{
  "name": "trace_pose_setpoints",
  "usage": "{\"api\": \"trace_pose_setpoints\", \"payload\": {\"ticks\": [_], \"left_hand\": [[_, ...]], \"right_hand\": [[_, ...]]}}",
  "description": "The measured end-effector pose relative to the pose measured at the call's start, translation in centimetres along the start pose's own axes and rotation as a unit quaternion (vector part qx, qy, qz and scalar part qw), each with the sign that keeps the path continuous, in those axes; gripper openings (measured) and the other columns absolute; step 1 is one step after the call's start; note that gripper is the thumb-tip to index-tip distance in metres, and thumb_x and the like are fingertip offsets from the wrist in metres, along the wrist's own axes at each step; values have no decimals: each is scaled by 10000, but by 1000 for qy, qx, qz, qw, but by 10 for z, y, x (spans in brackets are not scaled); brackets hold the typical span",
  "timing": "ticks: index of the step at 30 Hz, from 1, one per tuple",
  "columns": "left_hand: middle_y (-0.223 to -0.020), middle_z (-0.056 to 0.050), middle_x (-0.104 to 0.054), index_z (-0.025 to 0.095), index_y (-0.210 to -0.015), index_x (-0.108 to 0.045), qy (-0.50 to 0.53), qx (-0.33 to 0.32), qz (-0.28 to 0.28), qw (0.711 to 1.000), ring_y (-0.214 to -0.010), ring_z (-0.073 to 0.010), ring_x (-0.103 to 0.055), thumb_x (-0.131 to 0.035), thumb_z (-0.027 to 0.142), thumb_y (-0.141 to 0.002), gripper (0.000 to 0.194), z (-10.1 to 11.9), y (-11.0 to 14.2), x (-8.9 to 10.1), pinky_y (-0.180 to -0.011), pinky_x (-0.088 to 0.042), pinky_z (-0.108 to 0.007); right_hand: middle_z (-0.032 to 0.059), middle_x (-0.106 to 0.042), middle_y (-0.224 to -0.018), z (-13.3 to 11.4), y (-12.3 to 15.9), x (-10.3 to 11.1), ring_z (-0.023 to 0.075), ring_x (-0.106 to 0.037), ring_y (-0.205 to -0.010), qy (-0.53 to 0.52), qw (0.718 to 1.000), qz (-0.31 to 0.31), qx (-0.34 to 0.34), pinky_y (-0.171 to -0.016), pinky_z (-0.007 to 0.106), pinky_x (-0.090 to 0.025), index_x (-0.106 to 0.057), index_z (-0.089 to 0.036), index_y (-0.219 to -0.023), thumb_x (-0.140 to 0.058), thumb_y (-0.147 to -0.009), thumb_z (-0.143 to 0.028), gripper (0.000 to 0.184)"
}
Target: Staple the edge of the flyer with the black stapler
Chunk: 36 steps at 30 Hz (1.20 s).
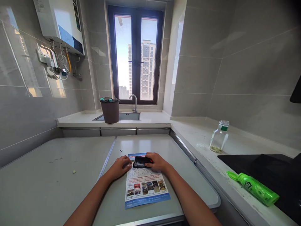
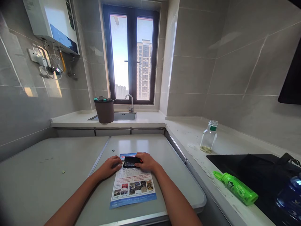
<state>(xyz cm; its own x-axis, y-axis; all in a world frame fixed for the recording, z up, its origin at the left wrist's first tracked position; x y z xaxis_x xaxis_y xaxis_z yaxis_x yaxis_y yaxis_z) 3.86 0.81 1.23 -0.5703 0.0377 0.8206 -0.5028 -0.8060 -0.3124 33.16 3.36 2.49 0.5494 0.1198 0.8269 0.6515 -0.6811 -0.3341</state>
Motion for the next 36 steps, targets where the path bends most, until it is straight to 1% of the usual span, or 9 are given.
{"api": "trace_pose_setpoints", "payload": {"ticks": [4, 8, 11, 15, 18, 23, 27, 29, 36], "left_hand": [[-1151, -108, -653, 228, -994, -726, -10, 7, 12, 1000, -1064, -281, -621, -611, 410, -923, 227, 3, 1, 0, -973, -468, -429], [-1236, -107, -651, 245, -1062, -730, 18, -23, 8, 1000, -1122, -281, -610, -639, 381, -911, 223, 5, 1, -3, -1004, -458, -421], [-1262, -99, -668, 255, -1116, -728, 24, -31, -5, 999, -1161, -283, -607, -647, 353, -909, 243, 7, -1, -6, -1027, -451, -414], [-1219, -98, -690, 260, -1143, -737, 6, -26, -7, 1000, -1102, -274, -637, -632, 332, -917, 259, 9, -4, -7, -984, -475, -397], [-1200, -98, -692, 258, -1144, -745, -1, -27, -7, 1000, -1076, -269, -641, -624, 323, -920, 263, 11, -5, -7, -966, -479, -385], [-1188, -103, -683, 238, -1122, -745, 21, -18, -11, 1000, -1055, -260, -641, -626, 321, -913, 254, 10, -5, -8, -955, -487, -371], [-1212, -102, -679, 244, -1113, -754, 39, -10, -12, 999, -1081, -266, -640, -634, 328, -903, 256, 10, -5, -7, -981, -482, -373], [-1205, -102, -685, 241, -1093, -759, 51, -2, -7, 999, -1084, -270, -643, -645, 337, -890, 252, 10, -6, -7, -993, -480, -378], [-1188, -106, -715, 224, -1034, -784, 119, 33, 27, 992, -1050, -293, -670, -738, 386, -796, 291, 9, -9, -8, -992, -493, -400]], "right_hand": [[4, -651, -949, 2, 0, -4, 167, -569, -850, 2, 1000, -6, -13, -739, 247, -363, -682, -206, -955, -784, -825, -290, 185], [15, -667, -968, 1, -1, -5, 174, -572, -859, -9, 1000, -1, -19, -752, 259, -381, -703, -208, -1003, -770, -839, -309, 204], [31, -693, -1022, 5, -1, -2, 183, -589, -890, -60, 998, -3, -25, -783, 275, -419, -723, -210, -1076, -773, -838, -353, 282], [41, -712, -1028, 18, 0, 4, 164, -584, -817, -163, 983, -18, -86, -735, 272, -443, -738, -199, -1150, -745, -838, -426, 386], [36, -710, -931, 25, 1, 9, 150, -579, -768, -248, 961, -26, -123, -703, 264, -438, -760, -167, -1095, -723, -826, -448, 390], [24, -692, -792, 28, 4, 10, 118, -557, -613, -399, 892, -40, -208, -583, 251, -430, -764, -141, -1037, -813, -682, -410, 448], [23, -684, -739, 30, 4, 6, 131, -590, -579, -465, 845, -49, -257, -504, 244, -424, -757, -145, -979, -823, -580, -309, 437], [23, -682, -732, 31, 3, 4, 131, -588, -562, -478, 832, -41, -278, -472, 240, -410, -753, -151, -952, -803, -557, -263, 413], [58, -738, -953, 26, 3, 6, 79, -500, -550, -421, 862, -34, -281, -458, 215, -345, -775, -186, -988, -762, -585, -218, 405]]}}
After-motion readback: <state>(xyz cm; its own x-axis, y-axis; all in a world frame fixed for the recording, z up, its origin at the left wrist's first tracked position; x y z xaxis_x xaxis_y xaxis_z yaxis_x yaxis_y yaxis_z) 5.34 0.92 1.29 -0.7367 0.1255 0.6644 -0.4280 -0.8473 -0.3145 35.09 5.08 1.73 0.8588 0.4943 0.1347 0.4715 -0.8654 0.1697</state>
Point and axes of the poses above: each hand's wrist, its own y-axis away from the middle knuckle, its own x-axis out of the back of the hand, z = x × y, the point moved 1 cm from there along -y, towards the middle knuckle
